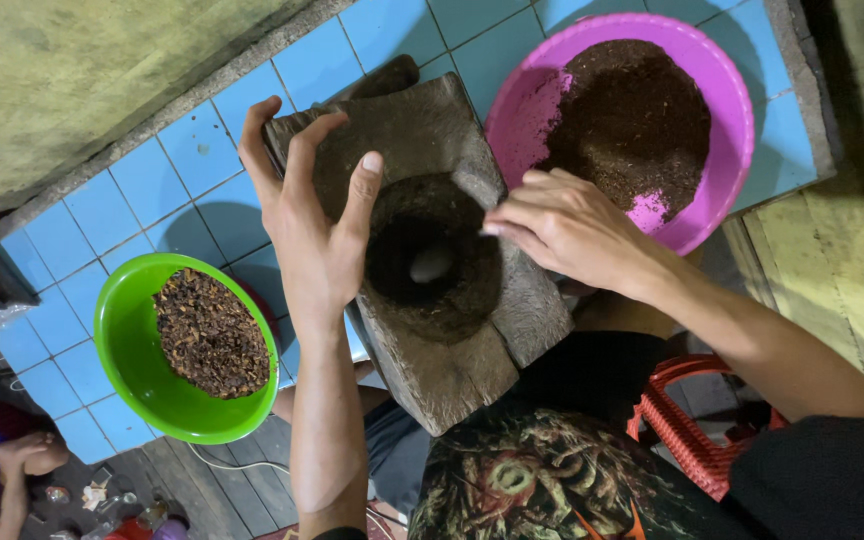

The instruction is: The person uses a wooden mortar and pestle to grind dark brown material, then scoops the ground contents into a pink bowl using a spoon. The person repeats the scooping action multiple times to transfer the material.

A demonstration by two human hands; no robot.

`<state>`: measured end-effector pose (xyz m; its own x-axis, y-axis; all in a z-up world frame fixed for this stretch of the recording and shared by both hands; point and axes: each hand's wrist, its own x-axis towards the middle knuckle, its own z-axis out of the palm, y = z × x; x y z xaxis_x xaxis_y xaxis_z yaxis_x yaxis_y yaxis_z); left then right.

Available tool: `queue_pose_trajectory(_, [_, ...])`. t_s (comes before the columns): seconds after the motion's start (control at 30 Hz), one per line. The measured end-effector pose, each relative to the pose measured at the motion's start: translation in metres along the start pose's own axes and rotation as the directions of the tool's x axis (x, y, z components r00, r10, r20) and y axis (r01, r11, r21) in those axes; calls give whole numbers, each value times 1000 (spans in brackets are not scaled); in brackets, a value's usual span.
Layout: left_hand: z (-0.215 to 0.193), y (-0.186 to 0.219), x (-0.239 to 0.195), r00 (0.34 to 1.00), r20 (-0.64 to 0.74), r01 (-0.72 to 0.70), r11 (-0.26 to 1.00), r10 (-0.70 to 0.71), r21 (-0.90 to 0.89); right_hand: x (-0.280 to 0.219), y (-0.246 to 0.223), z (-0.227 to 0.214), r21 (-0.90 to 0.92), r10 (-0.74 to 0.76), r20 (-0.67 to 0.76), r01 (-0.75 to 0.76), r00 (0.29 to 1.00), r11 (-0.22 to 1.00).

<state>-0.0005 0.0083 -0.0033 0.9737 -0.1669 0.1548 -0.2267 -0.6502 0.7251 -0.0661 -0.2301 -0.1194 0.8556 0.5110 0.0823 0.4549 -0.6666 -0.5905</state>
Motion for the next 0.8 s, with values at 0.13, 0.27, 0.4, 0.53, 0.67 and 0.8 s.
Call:
queue_pose_trajectory(0.13, [1, 1, 1, 1000, 1, -12, 1000, 12, 2, 11, -7, 3, -224, -138, -245, 82, 960, 971])
queue_pose_trajectory(0.27, [2, 3, 0, 1000, 4, -6, 1000, 6, -3, 7, -15, 5, -415, -208, -110, 145, 972, 898])
queue_pose_trajectory(0.4, [3, 4, 1, 1000, 2, -2, 1000, 2, 1, -6, -16, 10, -198, -64, -10, 60, 998, 978])
queue_pose_trajectory(0.53, [4, 6, 2, 1000, 4, -13, 1000, 13, -10, -1, -22, -10, 18, 125, 76, -127, 989, 992])
queue_pose_trajectory(0.67, [6, 8, 2, 1000, 4, -3, 1000, 3, -6, -3, -26, -22, 210, 268, 144, -294, 953, 932])
queue_pose_trajectory(0.8, [8, 7, 3, 1000, 3, -15, 1000, 15, -7, -8, -30, -31, -74, 164, -104, -172, 981, 982])
